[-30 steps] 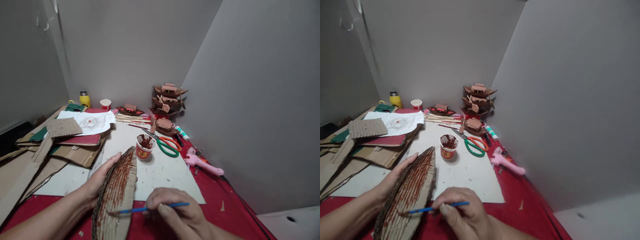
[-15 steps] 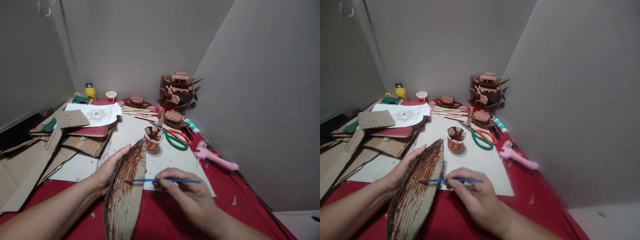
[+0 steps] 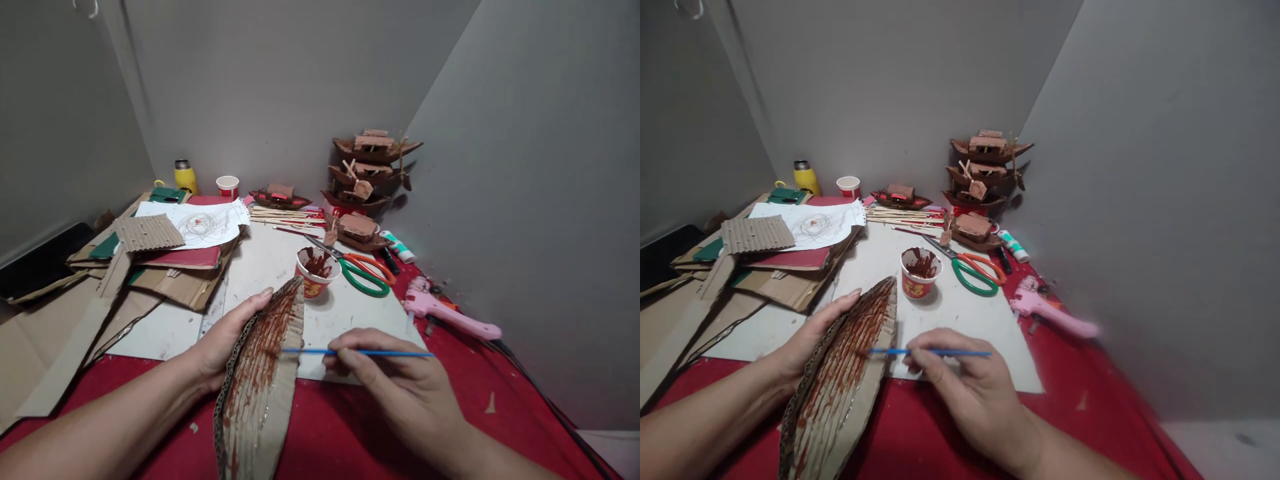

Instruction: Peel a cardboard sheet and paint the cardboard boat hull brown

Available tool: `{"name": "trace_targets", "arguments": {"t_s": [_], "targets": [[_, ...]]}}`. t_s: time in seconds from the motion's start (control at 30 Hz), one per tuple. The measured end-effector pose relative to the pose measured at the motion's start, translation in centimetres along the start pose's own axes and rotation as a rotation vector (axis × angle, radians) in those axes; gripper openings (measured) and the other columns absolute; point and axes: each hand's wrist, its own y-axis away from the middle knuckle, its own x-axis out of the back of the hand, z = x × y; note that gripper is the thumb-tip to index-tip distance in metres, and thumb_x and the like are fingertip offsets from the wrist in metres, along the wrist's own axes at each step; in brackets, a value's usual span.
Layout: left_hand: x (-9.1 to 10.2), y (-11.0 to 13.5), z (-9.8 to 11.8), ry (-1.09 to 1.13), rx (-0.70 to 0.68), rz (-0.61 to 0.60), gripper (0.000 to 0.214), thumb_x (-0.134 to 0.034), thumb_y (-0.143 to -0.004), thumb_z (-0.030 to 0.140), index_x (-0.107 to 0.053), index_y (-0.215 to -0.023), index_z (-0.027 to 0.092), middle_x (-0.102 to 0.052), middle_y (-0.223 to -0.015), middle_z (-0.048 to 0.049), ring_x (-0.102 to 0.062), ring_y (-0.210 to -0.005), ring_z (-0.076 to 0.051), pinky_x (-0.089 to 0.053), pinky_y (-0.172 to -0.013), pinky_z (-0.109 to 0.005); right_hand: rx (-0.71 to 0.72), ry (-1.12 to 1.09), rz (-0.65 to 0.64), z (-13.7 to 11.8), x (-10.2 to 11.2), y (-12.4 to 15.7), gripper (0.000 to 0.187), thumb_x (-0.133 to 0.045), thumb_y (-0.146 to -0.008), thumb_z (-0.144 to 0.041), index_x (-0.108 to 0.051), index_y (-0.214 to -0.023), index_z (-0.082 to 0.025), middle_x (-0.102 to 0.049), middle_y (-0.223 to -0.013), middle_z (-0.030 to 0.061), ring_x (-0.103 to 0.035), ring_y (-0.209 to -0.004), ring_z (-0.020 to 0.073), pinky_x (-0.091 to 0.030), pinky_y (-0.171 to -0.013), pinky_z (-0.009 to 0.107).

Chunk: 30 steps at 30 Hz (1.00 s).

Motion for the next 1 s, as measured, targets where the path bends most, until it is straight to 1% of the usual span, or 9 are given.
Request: {"name": "trace_targets", "arguments": {"t_s": [0.13, 0.2, 0.3, 0.37, 0.43, 0.53, 0.67, 0.8, 1.0], "targets": [[0.2, 0.1, -0.1, 0.013, 0.006, 0.028, 0.024, -0.058, -0.088, 0.029, -0.071, -0.101, 0.015, -0.077, -0.092, -0.0044, -0.072, -0.080, -0.016, -0.054, -0.074, -0.022, 0.046, 0.011, -0.206, -0.7, -0.2, 0.0, 0.014, -0.055, -0.089, -0.015, -0.068, -0.085, -0.017, -0.070, -0.067, 0.0038, -0.066, -0.060, 0.0133, -0.054, -0.059, 0.021], [0.3, 0.1, -0.1, 0.028, -0.010, 0.047, 0.020, -0.062, -0.085, 0.028, -0.071, -0.099, 0.016, -0.077, -0.092, -0.0024, -0.072, -0.082, -0.014, -0.053, -0.079, -0.021, 0.067, 0.068, -0.104, -0.5, -0.1, -0.1, 0.014, -0.055, -0.090, -0.017, -0.069, -0.087, -0.016, -0.070, -0.071, 0.0052, -0.066, -0.062, 0.0136, -0.054, -0.060, 0.022], [0.2, 0.2, -0.1, 0.010, 0.006, 0.073, 0.021, -0.065, -0.083, 0.030, -0.071, -0.098, 0.017, -0.078, -0.090, -0.0019, -0.072, -0.077, -0.014, -0.054, -0.074, -0.021, -0.092, -0.061, 0.039, 0.0, 0.2, -0.4, 0.017, -0.055, -0.092, -0.026, -0.069, -0.089, -0.017, -0.070, -0.075, 0.0063, -0.067, -0.064, 0.0145, -0.055, -0.058, 0.022], [0.2, 0.3, -0.1, -0.014, 0.018, 0.079, 0.021, -0.065, -0.083, 0.032, -0.071, -0.097, 0.016, -0.078, -0.086, -0.0019, -0.072, -0.071, -0.014, -0.054, -0.067, -0.021, -0.174, -0.170, 0.050, -0.1, 0.3, -0.7, 0.017, -0.058, -0.091, -0.031, -0.069, -0.087, -0.018, -0.071, -0.073, 0.0055, -0.068, -0.063, 0.0148, -0.056, -0.057, 0.023], [0.2, 0.4, -0.1, -0.027, -0.002, 0.069, 0.020, -0.064, -0.084, 0.031, -0.071, -0.097, 0.017, -0.078, -0.086, -0.0010, -0.072, -0.071, -0.014, -0.053, -0.066, -0.021, -0.156, -0.182, 0.061, -0.5, 0.3, -1.0, 0.017, -0.063, -0.087, -0.034, -0.071, -0.083, -0.020, -0.072, -0.080, 0.0068, -0.069, -0.075, 0.0176, -0.058, -0.068, 0.028], [0.2, 0.5, -0.3, -0.037, -0.028, 0.000, 0.022, -0.061, -0.086, 0.030, -0.071, -0.101, 0.018, -0.077, -0.093, -0.0010, -0.071, -0.082, -0.015, -0.052, -0.076, -0.023, -0.106, -0.139, 0.090, -0.9, 0.0, -1.5, 0.016, -0.068, -0.083, -0.036, -0.074, -0.078, -0.022, -0.072, -0.099, 0.0095, -0.064, -0.104, 0.0232, -0.053, -0.089, 0.035], [0.1, 0.7, -0.5, -0.100, -0.004, -0.109, 0.026, -0.058, -0.087, 0.032, -0.071, -0.104, 0.017, -0.076, -0.099, -0.0021, -0.070, -0.090, -0.017, -0.048, -0.087, -0.025, -0.175, -0.198, 0.109, -0.4, -0.2, -1.7, 0.016, -0.070, -0.080, -0.038, -0.075, -0.078, -0.023, -0.067, -0.116, 0.0098, -0.061, -0.112, 0.0236, -0.050, -0.094, 0.037], [0.2, 0.8, -0.7, -0.227, -0.005, -0.151, 0.025, -0.059, -0.087, 0.033, -0.072, -0.103, 0.018, -0.076, -0.101, -0.0009, -0.067, -0.095, -0.017, -0.045, -0.088, -0.025, -0.266, -0.175, 0.114, 0.3, -0.1, -1.4, 0.019, -0.074, -0.075, -0.042, -0.075, -0.077, -0.023, -0.071, -0.109, 0.0092, -0.059, -0.115, 0.0255, -0.044, -0.099, 0.041], [-0.1, 1.1, -0.6, -0.376, 0.003, -0.247, 0.027, -0.054, -0.090, 0.033, -0.072, -0.103, 0.017, -0.074, -0.106, -0.0032, -0.064, -0.103, -0.020, -0.041, -0.093, -0.028, -0.239, -0.235, 0.013, -0.3, -0.1, -1.6, 0.023, -0.071, -0.078, -0.042, -0.076, -0.080, -0.020, -0.073, -0.089, 0.0068, -0.066, -0.091, 0.0208, -0.049, -0.090, 0.035]]}}
